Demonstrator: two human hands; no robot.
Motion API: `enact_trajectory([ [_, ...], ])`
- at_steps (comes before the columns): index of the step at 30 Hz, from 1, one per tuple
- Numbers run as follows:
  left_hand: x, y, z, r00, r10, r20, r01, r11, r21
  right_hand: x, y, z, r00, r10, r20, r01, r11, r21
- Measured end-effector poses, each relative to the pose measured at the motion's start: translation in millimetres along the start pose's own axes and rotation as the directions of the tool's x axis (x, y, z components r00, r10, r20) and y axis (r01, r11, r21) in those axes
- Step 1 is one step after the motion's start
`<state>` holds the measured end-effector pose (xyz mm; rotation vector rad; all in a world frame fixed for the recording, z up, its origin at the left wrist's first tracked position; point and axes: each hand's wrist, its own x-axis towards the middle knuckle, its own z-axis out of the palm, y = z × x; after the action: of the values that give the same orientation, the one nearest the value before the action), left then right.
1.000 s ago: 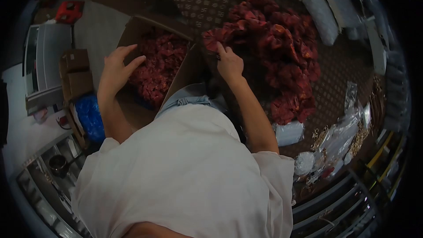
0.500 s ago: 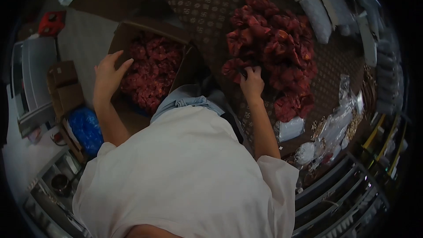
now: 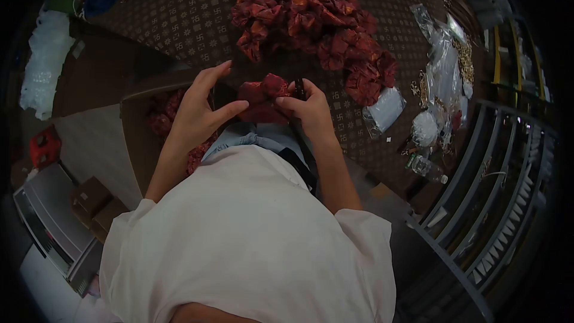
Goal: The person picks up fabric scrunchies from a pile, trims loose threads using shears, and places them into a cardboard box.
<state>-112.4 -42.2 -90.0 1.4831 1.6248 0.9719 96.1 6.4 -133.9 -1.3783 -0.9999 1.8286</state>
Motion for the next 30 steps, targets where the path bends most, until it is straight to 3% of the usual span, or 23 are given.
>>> enact_trajectory([
  [1,1.6,2.8,4.1,0.998,0.069,-0.011,-0.069,0.998,-0.015,-12.8,-12.5,6.7,0.997,0.016,0.076,-0.025,0.992,0.121],
  [2,3.4,6.5,3.4,0.997,0.081,-0.001,-0.081,0.997,-0.017,-23.7,-22.0,11.9,0.998,0.007,0.064,-0.015,0.992,0.126],
  [3,6.0,11.8,0.5,0.98,-0.072,0.185,0.114,0.968,-0.223,-33.4,-30.1,15.9,0.996,-0.021,0.082,0.004,0.98,0.198],
  [4,8.2,15.8,-1.2,0.903,-0.178,0.392,0.333,0.867,-0.372,-39.3,-34.1,16.1,0.994,-0.05,0.1,0.022,0.963,0.269],
  [5,8.9,17.6,-2.0,0.902,-0.167,0.399,0.325,0.871,-0.37,-41.6,-32.6,11.1,0.994,-0.06,0.088,0.034,0.962,0.273],
  [7,7.7,20.1,-4.3,0.887,-0.176,0.426,0.436,0.623,-0.65,-43.7,-28.4,2.3,0.988,-0.114,0.108,0.07,0.936,0.346],
  [10,8.5,25.8,-2.7,0.898,-0.234,0.373,0.44,0.512,-0.738,-47.4,-37.0,3.3,0.994,-0.093,0.048,0.059,0.877,0.477],
  [14,12.7,33.7,-1.2,0.902,-0.3,0.312,0.427,0.502,-0.752,-49.8,-37.8,1.0,0.991,-0.13,0.008,0.112,0.878,0.465],
  [17,20.3,38.1,9.3,0.908,-0.297,0.297,0.412,0.498,-0.763,-57.5,-46.1,1.4,0.992,-0.119,0.044,0.089,0.904,0.418],
  [19,25.0,41.5,21.2,0.891,-0.329,0.314,0.445,0.486,-0.752,-61.5,-56.3,-1.5,0.993,-0.106,-0.057,0.116,0.968,0.222],
  [20,27.2,44.6,27.6,0.889,-0.332,0.315,0.447,0.486,-0.751,-61.6,-58.4,-9.3,0.993,-0.103,-0.057,0.114,0.968,0.224],
  [22,32.9,52.6,40.8,0.887,-0.305,0.346,0.458,0.504,-0.732,-59.1,-64.4,-26.8,0.998,-0.046,-0.033,0.056,0.91,0.412],
  [23,33.9,58.5,48.7,0.886,-0.306,0.349,0.461,0.505,-0.73,-59.2,-68.6,-34.0,0.998,-0.045,-0.035,0.056,0.908,0.415],
  [25,35.5,71.9,65.3,0.949,-0.213,0.23,0.313,0.693,-0.65,-59.7,-78.0,-47.3,0.998,-0.055,-0.024,0.06,0.903,0.426],
  [26,35.8,74.6,70.4,0.949,-0.21,0.235,0.314,0.695,-0.647,-59.2,-79.6,-54.1,0.998,-0.057,-0.029,0.064,0.901,0.43],
  [27,35.9,75.7,73.8,0.999,0.02,0.032,-0.003,0.884,-0.467,-58.2,-81.3,-60.3,0.999,-0.039,-0.034,0.05,0.895,0.443],
  [28,36.4,78.1,77.5,0.948,0.298,-0.106,-0.314,0.928,-0.199,-57.0,-83.1,-65.8,0.999,-0.023,-0.037,0.038,0.889,0.457],
  [29,37.1,84.2,80.3,0.947,0.304,-0.104,-0.319,0.927,-0.195,-56.4,-84.8,-69.8,0.999,-0.028,-0.038,0.043,0.886,0.461],
  [30,37.4,92.8,81.4,0.883,0.468,-0.035,-0.468,0.872,-0.146,-55.9,-86.8,-72.9,0.999,-0.029,-0.038,0.044,0.872,0.488],
])
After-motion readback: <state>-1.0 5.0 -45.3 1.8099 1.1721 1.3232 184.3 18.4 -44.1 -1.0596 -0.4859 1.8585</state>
